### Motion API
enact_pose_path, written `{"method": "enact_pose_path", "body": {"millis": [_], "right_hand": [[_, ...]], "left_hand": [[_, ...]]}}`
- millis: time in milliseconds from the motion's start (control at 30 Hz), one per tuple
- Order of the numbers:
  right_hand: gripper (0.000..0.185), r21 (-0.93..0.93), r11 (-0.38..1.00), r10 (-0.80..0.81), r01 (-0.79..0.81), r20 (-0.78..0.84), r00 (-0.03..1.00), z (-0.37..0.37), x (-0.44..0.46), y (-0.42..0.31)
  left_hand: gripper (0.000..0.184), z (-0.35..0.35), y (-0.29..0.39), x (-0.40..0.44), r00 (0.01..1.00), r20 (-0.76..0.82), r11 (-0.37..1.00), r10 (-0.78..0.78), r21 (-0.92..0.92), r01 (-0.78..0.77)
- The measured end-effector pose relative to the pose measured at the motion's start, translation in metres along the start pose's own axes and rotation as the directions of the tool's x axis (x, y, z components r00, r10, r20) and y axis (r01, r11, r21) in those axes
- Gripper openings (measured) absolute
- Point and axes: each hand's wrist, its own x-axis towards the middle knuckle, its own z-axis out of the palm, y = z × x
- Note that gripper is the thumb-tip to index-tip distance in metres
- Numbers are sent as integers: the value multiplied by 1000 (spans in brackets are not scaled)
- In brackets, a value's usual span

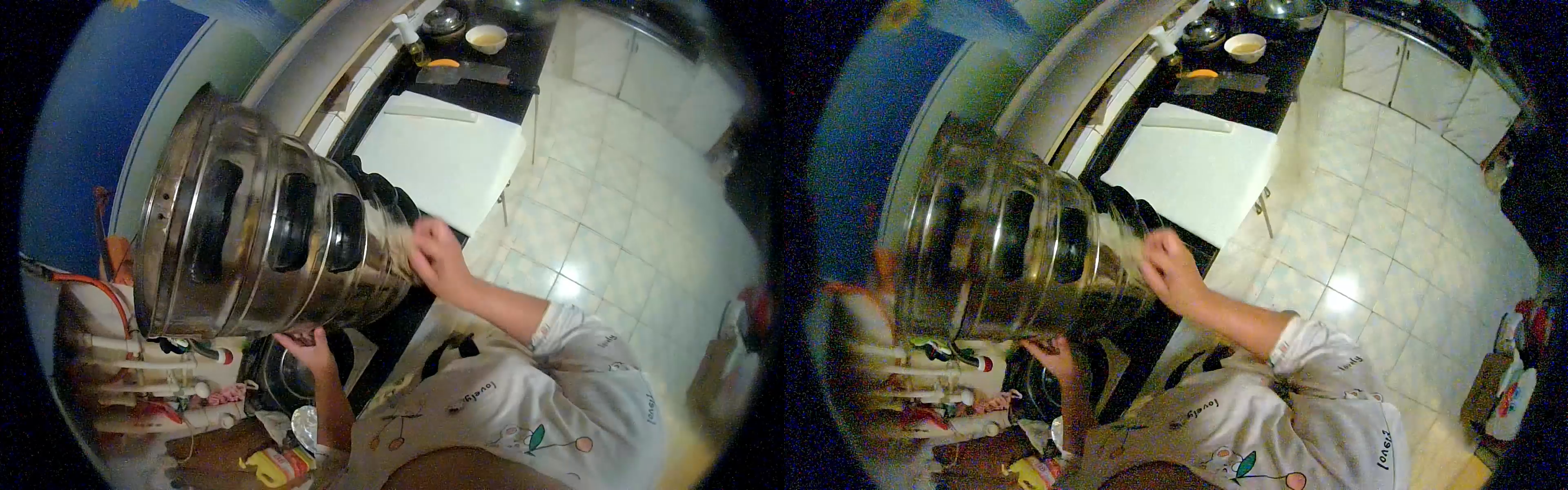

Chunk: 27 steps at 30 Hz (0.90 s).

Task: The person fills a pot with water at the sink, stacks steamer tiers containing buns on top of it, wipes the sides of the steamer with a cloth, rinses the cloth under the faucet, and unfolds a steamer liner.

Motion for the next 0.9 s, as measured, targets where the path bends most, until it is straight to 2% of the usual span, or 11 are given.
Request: {"method": "enact_pose_path", "body": {"millis": [67,133,200,267,367,467,500,600,633,733,900], "right_hand": [[25,-10,994,-111,112,-262,959,12,55,-9],[26,72,997,-13,25,-162,987,37,77,4],[25,128,991,-4,38,-255,967,55,62,8],[25,65,996,-43,60,-238,970,58,28,11],[27,230,971,-68,58,37,997,37,-3,4],[26,128,984,144,-124,-155,977,39,54,19],[16,200,979,102,-45,-288,952,47,63,20],[8,93,995,50,-44,-61,997,42,20,9],[10,200,960,158,-196,191,969,43,-7,10],[15,120,964,-255,239,151,955,44,-20,0],[15,140,990,32,6,-267,963,48,41,0]], "left_hand": [[103,-1,7,0,1000,5,1000,-12,8,12],[98,4,16,0,1000,17,999,-1,-44,1],[92,-4,3,3,996,18,996,-90,-17,90],[91,-8,0,6,991,36,992,-126,-16,127],[101,-8,6,3,993,-38,987,-111,108,115],[105,-13,0,-4,988,-63,969,-144,192,153],[106,-19,0,-7,986,-64,963,-153,214,163],[106,-20,-1,3,990,-29,966,-141,216,144],[105,-18,-2,5,992,-4,973,-127,192,126],[103,-24,-14,8,997,4,975,-82,207,80],[101,-27,-22,8,997,-31,954,-68,292,74]]}}
